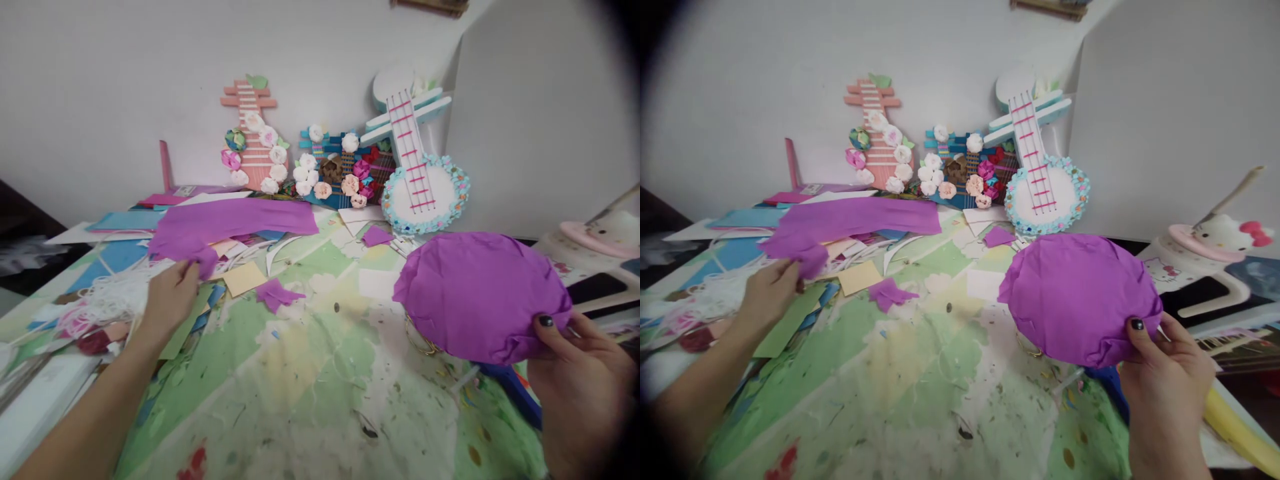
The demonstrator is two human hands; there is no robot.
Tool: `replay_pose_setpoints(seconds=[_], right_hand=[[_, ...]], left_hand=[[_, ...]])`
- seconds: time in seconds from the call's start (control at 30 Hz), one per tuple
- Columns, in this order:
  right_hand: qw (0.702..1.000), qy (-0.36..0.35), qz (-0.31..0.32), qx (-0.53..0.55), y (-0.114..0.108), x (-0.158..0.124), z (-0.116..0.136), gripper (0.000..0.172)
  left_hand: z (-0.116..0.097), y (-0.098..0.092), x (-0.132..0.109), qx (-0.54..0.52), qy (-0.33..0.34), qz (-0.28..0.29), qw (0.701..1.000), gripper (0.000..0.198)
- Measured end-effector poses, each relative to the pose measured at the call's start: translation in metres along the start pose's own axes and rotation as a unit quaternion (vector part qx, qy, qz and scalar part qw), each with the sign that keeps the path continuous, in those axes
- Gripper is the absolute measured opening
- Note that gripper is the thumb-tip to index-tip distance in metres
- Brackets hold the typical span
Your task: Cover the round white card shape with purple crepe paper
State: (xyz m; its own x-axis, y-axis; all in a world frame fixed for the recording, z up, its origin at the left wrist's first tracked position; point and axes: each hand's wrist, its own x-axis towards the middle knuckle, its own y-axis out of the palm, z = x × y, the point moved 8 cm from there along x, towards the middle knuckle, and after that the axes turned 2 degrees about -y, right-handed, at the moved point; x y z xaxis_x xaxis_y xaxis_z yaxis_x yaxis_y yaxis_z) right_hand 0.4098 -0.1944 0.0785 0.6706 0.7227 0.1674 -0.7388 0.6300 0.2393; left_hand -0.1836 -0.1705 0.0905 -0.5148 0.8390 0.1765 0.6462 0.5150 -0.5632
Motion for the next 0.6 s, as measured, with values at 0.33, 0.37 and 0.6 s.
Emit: replay_pose_setpoints(seconds=[0.33,0.37,0.6], right_hand=[[0.998,0.039,-0.012,0.050,0.001,-0.023,-0.012,0.044],[0.998,0.041,-0.023,0.041,-0.005,-0.026,-0.012,0.045],[0.992,0.028,-0.126,-0.011,-0.054,-0.041,-0.002,0.020]], left_hand=[[-0.031,0.146,-0.051,0.162,0.295,0.179,0.924,0.009],[-0.029,0.152,-0.054,0.165,0.297,0.182,0.923,0.010],[-0.036,0.152,-0.057,0.155,0.284,0.166,0.932,0.023]])
